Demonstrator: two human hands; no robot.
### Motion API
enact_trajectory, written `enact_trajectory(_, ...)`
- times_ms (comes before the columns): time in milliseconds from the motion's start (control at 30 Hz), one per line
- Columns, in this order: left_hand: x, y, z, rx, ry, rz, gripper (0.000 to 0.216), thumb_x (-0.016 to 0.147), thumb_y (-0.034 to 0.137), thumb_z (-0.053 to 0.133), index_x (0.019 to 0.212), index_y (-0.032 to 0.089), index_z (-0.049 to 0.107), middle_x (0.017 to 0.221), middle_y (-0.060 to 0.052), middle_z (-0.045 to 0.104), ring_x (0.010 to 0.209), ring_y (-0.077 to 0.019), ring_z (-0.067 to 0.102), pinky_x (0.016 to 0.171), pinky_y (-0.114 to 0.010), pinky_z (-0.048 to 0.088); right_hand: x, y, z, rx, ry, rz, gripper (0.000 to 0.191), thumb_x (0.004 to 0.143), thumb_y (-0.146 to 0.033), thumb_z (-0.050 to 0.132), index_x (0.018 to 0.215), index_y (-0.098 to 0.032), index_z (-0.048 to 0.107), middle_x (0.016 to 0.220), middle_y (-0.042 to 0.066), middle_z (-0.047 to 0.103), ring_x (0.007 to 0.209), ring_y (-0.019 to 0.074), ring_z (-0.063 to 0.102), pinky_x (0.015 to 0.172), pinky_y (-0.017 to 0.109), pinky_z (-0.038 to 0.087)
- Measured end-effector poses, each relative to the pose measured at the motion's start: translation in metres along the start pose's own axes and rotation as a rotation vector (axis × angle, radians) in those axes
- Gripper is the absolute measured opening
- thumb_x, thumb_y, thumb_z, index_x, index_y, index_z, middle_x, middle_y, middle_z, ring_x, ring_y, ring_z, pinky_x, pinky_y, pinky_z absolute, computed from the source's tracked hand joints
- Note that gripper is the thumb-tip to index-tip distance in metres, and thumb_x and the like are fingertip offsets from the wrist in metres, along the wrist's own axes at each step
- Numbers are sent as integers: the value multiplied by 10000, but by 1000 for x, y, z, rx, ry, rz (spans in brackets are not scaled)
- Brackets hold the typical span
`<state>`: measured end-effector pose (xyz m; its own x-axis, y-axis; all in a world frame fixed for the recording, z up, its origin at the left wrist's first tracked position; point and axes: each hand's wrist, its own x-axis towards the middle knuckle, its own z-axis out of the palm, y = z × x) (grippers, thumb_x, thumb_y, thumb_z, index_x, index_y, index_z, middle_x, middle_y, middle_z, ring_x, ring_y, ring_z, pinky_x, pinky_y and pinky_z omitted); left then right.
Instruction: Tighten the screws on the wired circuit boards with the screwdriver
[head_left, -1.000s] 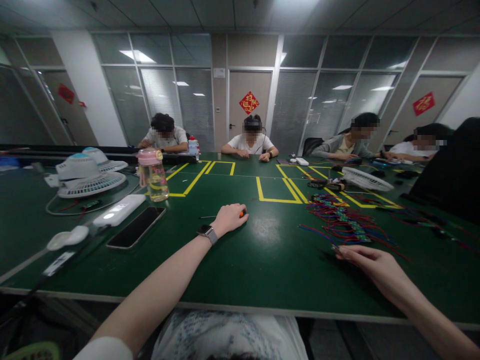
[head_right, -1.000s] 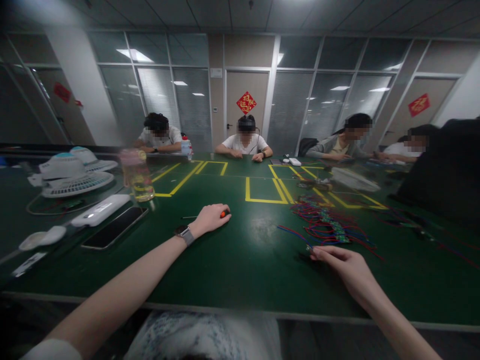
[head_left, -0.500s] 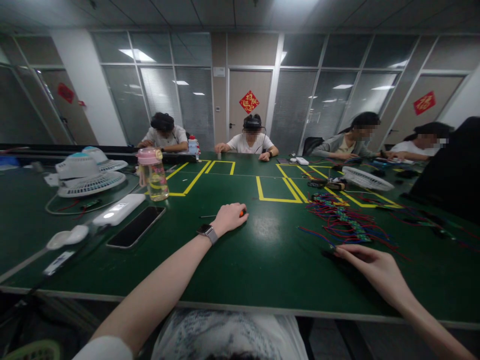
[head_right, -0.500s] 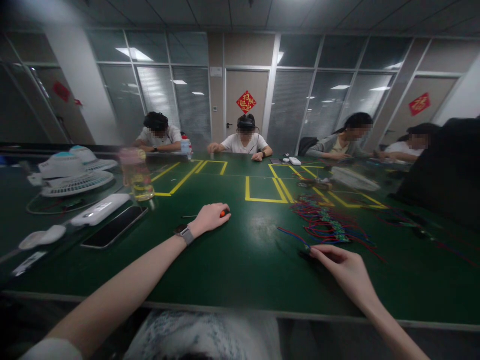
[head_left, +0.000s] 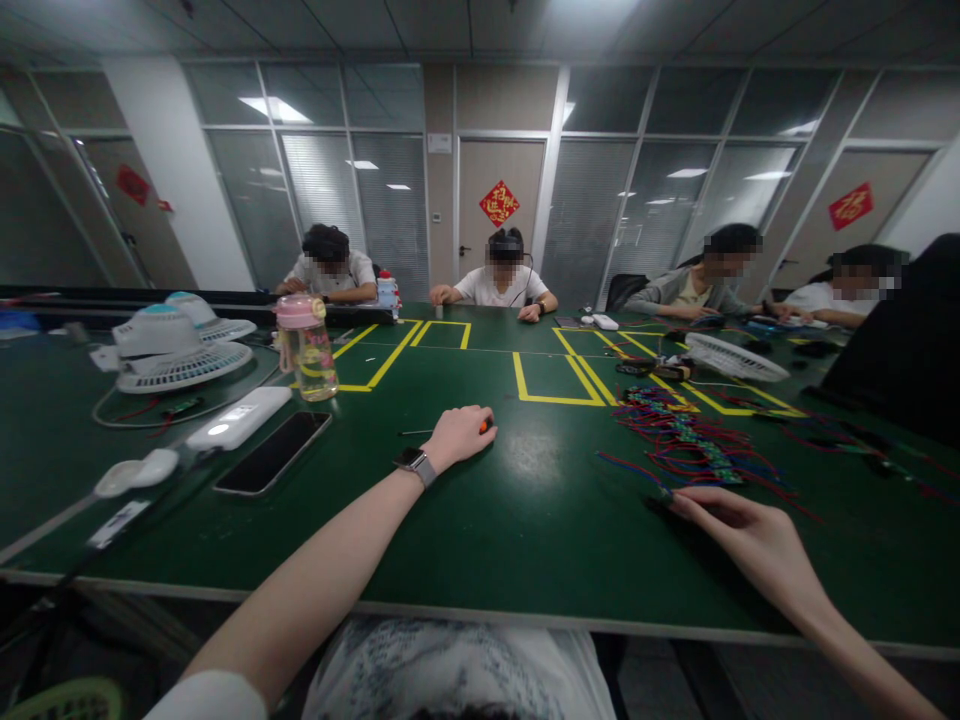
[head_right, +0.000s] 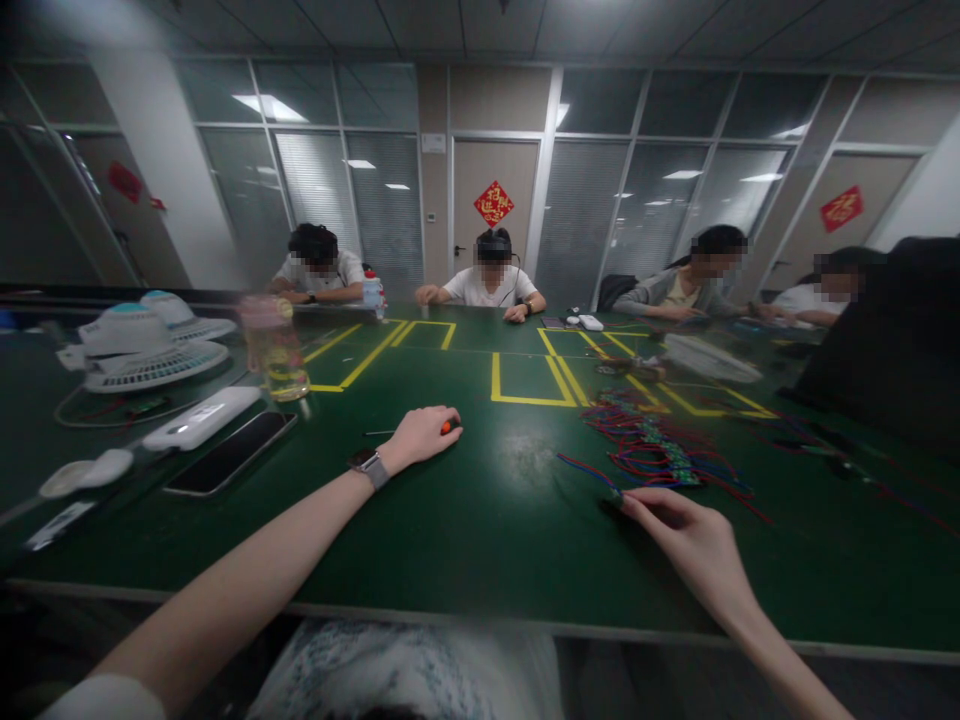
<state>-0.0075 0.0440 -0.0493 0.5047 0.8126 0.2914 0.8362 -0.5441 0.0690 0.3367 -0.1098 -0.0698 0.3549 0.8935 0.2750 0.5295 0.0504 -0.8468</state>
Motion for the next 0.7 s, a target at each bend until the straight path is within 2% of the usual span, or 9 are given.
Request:
enact_trajectory(133,0,0,0,-3,-1,1,305,902,445,414,1030,237,597,999,-52,660,881,-200,642,727,-288,491,0,2,1,43,-26,-7,405,594,-534,705,765,-169,739,793,89,750,738,283,712,695,341,582)
enact_trajectory(367,1,-1,2,4,1,1,302,901,441,411,1027,240,597,998,-46,662,885,-205,644,742,-300,494,-7,2,-3,-208,26,-214,365,639,-559,657,724,-215,744,793,70,744,774,285,695,768,373,552)
enact_trajectory(500,1,-1,3,13,4,-5,304,899,434,411,1036,232,593,1002,-55,661,884,-208,643,738,-296,491,-15,-6,0,-277,4,-326,377,683,-573,612,706,-220,739,791,78,735,748,275,689,717,372,551)
enact_trajectory(700,1,0,2,12,0,-3,315,901,445,402,1028,230,595,989,-56,665,880,-206,644,725,-289,488,-16,-7,4,-337,8,-389,375,705,-573,591,679,-224,725,773,83,727,714,262,686,665,358,559)
